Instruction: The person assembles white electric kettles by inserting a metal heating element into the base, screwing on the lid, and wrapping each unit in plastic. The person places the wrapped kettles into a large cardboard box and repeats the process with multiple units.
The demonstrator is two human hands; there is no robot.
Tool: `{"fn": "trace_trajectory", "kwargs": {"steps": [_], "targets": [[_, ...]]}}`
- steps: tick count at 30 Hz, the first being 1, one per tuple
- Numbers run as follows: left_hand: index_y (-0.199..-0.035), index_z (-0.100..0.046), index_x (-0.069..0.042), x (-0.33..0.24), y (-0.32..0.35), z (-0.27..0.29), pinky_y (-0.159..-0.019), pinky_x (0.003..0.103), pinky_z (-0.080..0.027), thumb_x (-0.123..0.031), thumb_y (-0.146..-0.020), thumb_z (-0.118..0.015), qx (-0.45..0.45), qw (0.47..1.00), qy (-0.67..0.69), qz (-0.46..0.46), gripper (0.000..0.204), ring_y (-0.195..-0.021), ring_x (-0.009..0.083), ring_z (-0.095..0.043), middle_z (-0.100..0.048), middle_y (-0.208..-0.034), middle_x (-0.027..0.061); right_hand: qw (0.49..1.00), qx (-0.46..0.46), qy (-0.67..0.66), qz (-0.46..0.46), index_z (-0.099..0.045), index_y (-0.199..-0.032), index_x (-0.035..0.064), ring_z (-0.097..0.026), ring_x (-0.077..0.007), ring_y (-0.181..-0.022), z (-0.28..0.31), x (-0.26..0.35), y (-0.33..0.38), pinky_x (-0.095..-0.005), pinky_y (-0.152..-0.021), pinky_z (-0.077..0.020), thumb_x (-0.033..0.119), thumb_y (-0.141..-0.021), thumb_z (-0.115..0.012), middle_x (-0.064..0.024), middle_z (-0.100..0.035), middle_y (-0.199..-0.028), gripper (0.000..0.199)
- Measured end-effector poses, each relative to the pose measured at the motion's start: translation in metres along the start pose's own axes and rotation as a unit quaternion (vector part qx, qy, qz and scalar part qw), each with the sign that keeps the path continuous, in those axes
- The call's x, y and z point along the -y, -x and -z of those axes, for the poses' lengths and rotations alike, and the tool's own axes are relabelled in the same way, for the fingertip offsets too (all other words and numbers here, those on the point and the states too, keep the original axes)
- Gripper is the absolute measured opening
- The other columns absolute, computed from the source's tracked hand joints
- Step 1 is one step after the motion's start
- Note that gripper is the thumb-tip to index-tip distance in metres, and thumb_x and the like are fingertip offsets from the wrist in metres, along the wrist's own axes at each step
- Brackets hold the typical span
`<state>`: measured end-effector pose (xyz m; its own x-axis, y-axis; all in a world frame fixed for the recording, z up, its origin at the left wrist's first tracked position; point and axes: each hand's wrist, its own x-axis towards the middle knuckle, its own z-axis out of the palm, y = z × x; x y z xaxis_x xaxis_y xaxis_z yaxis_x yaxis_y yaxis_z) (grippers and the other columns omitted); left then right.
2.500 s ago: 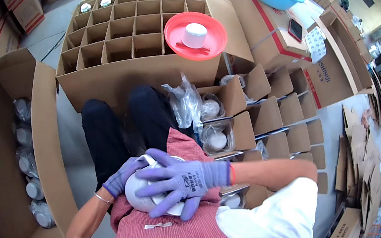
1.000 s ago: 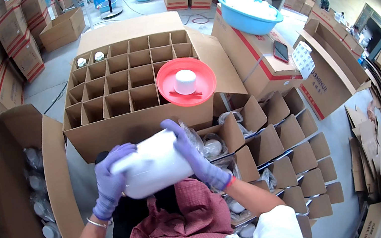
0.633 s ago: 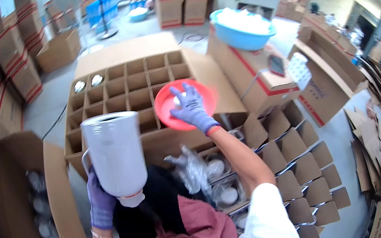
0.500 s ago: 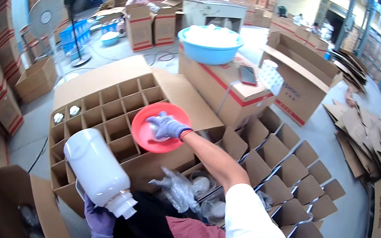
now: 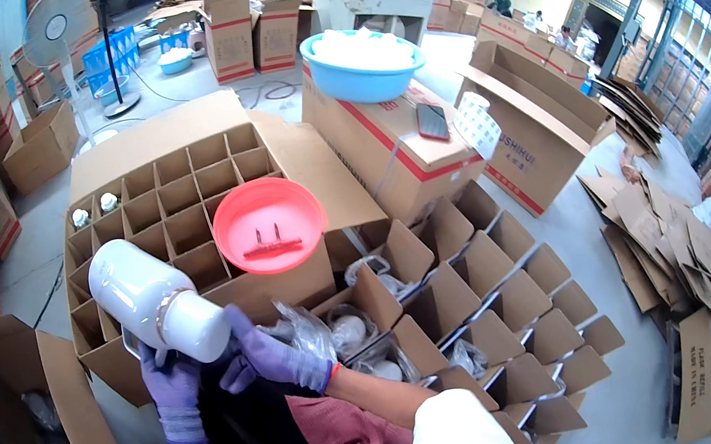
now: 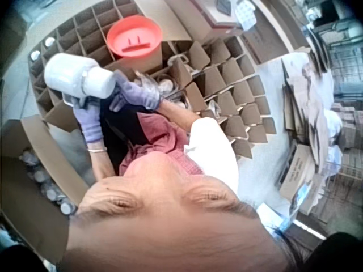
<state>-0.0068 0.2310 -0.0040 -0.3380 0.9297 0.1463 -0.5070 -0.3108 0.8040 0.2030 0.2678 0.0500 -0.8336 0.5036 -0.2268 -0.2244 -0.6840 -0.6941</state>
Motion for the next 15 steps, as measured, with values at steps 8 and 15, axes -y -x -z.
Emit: {"fn": "trace_trajectory", "kwargs": {"steps": [8,15], "targets": [[-0.141,-0.048,-0.009,-0.004,0.032,0.010,-0.113,0.048,-0.040,-0.030,-0.108,-0.035,-0.022,0.991,-0.127,-0.025,0.041,-0.130,0.0318,-0.052,-0.051,-0.143,0.0155,0.911,-0.192,0.291,0.222,-0.047,-0.139,0.0032,-0.066,-0.0357,-0.105,-0.029,-0.015,0.002,-0.0448,-0.092,-0.0528,0.056,-0.091,-0.060,-0.0190,-0.062,-0.124,0.073],[-0.141,-0.044,-0.004,-0.019,0.041,-0.020,-0.104,0.042,-0.049,-0.015,-0.101,-0.049,-0.037,0.994,-0.091,-0.049,0.041,-0.121,0.0273,-0.058,-0.057,-0.132,0.0145,0.536,-0.256,0.676,0.437,-0.029,-0.147,-0.0035,-0.048,-0.0348,-0.128,-0.045,-0.041,0.008,-0.0451,-0.103,-0.0449,0.028,-0.078,-0.082,-0.0227,-0.040,-0.140,0.093]]}}
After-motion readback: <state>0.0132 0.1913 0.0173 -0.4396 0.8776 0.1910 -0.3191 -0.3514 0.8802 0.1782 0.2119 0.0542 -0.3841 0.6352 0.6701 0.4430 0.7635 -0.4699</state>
